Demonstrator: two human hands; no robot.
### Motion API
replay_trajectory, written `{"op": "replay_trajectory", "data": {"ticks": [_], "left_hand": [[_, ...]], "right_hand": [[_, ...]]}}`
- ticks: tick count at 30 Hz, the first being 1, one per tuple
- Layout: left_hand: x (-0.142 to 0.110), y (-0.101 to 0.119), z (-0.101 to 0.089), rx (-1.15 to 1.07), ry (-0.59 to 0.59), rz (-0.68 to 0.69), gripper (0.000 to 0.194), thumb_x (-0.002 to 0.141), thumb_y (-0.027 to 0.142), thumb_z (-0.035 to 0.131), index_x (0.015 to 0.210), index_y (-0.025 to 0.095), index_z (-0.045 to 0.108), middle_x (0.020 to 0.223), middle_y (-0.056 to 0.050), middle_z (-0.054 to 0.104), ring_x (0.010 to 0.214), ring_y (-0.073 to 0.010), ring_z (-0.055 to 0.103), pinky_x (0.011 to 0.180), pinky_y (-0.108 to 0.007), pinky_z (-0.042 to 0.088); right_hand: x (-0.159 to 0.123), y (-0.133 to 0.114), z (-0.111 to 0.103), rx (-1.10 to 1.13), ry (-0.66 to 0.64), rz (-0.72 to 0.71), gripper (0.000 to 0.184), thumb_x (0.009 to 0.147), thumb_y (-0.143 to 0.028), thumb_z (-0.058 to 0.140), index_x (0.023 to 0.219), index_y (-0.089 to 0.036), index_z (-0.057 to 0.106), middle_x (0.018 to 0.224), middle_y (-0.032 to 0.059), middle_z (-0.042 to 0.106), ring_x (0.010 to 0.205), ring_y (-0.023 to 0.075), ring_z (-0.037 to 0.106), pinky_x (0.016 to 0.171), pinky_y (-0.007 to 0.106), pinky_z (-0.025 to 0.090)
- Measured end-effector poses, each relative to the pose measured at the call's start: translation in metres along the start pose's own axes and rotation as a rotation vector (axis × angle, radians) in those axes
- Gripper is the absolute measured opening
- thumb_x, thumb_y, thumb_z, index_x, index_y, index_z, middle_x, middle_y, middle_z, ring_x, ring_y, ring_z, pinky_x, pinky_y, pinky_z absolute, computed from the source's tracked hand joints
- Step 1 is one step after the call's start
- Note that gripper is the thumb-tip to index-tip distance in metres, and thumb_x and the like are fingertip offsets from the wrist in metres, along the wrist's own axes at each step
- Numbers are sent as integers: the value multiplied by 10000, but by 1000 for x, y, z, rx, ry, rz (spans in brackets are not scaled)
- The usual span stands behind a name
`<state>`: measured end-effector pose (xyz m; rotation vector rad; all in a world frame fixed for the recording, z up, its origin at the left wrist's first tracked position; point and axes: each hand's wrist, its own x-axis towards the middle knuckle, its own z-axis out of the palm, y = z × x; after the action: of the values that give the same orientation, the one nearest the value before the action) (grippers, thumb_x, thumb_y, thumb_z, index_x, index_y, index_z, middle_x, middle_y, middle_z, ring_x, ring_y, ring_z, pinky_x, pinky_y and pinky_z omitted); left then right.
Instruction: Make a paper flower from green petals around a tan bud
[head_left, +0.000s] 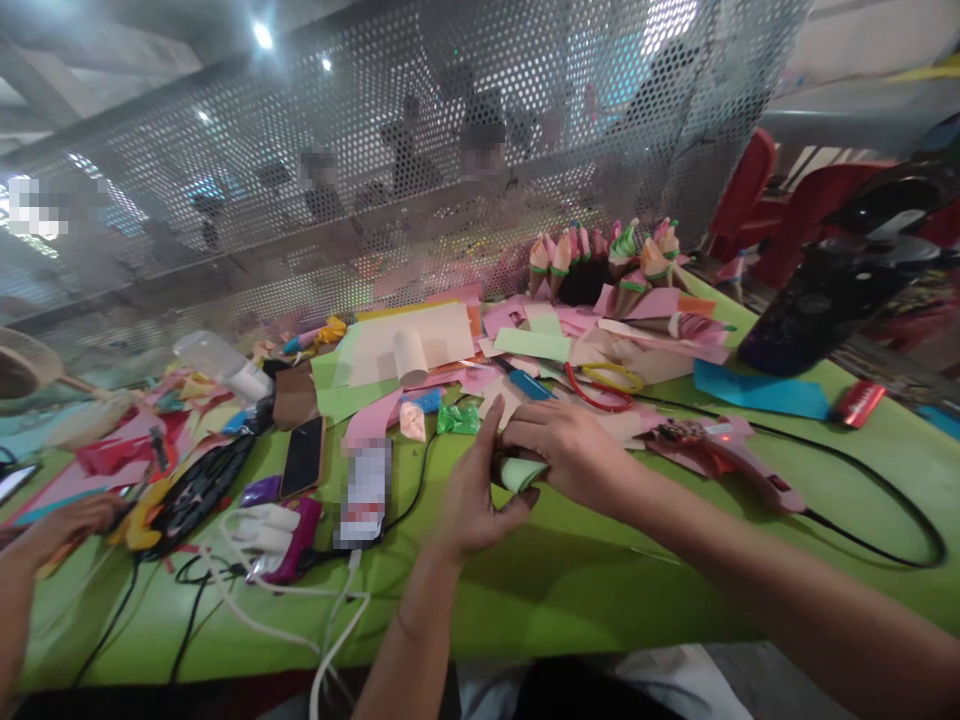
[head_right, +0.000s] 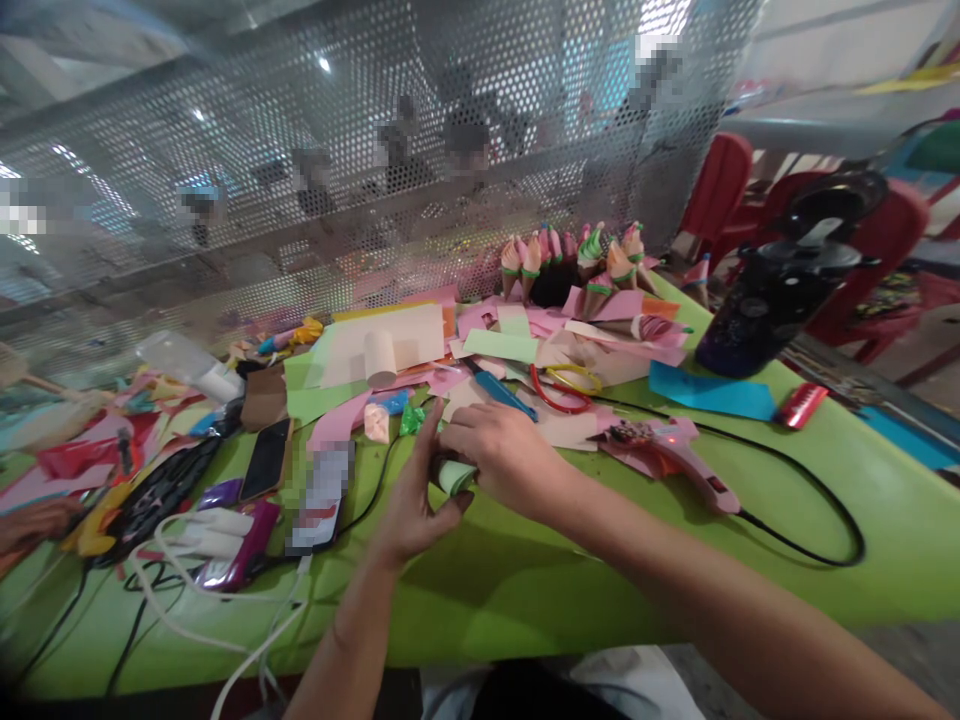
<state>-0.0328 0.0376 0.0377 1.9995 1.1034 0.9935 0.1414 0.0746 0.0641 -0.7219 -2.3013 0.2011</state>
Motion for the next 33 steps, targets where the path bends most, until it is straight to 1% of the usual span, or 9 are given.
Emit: {"op": "replay_trajectory", "data": {"ticks": [5,9,11,17,21,23,25,29,33], "left_hand": [[0,0,0,-7,-9,36,913,779,256,629,1568,208,174,1391,-117,560,1142,-287,599,946,-399,500],[0,-1,1,-57,-22,-6,947,764,231,631,1574,203,141,1302,-97,617,1101,-279,617,904,-384,520],[0,-1,0,-60,-23,-11,950,763,237,634,1573,195,139,1271,-96,630,1087,-282,620,897,-388,523],[1,3,-1,17,-43,-29,937,764,260,653,1567,209,173,1201,-90,657,971,-272,641,844,-406,535],[1,3,-2,-45,-56,-27,960,767,250,639,1575,208,120,1268,-103,622,1049,-280,629,903,-422,521],[1,1,-1,-101,-49,-23,957,771,244,632,1575,211,114,1323,-108,588,1108,-278,611,944,-418,504],[0,-1,-1,-161,-41,-20,949,780,243,628,1576,221,112,1327,-103,579,1126,-266,603,961,-406,496],[-1,-3,1,-261,-29,-10,958,788,252,626,1579,234,86,1242,-90,598,1065,-241,617,939,-393,503],[0,-1,1,-249,-21,-29,954,782,248,636,1576,218,109,1173,-84,596,974,-217,617,911,-387,502]], "right_hand": [[1,1,0,54,-20,3,268,719,34,526,812,-172,671,798,50,678,732,180,578,665,271,375],[0,6,1,121,-49,17,238,780,16,535,822,-173,674,822,54,691,744,173,590,666,261,386],[0,7,1,131,-46,24,237,777,16,536,825,-173,669,819,52,688,744,170,590,667,255,386],[2,2,-2,71,-77,39,259,629,47,506,734,-176,585,730,38,634,668,166,540,620,255,341],[1,2,-1,79,-72,86,287,590,34,502,767,-189,544,731,21,626,647,158,520,603,248,322],[0,4,0,102,-61,115,286,598,25,516,782,-193,540,744,16,634,653,156,526,601,242,325],[-1,5,1,134,-52,120,265,630,23,526,783,-193,550,767,20,649,678,156,547,616,237,343],[-1,4,0,160,-14,123,235,669,20,537,773,-188,567,764,19,653,687,150,561,631,228,366],[-1,3,-1,157,6,107,232,674,27,543,757,-186,583,738,10,644,665,141,557,616,220,370]]}}
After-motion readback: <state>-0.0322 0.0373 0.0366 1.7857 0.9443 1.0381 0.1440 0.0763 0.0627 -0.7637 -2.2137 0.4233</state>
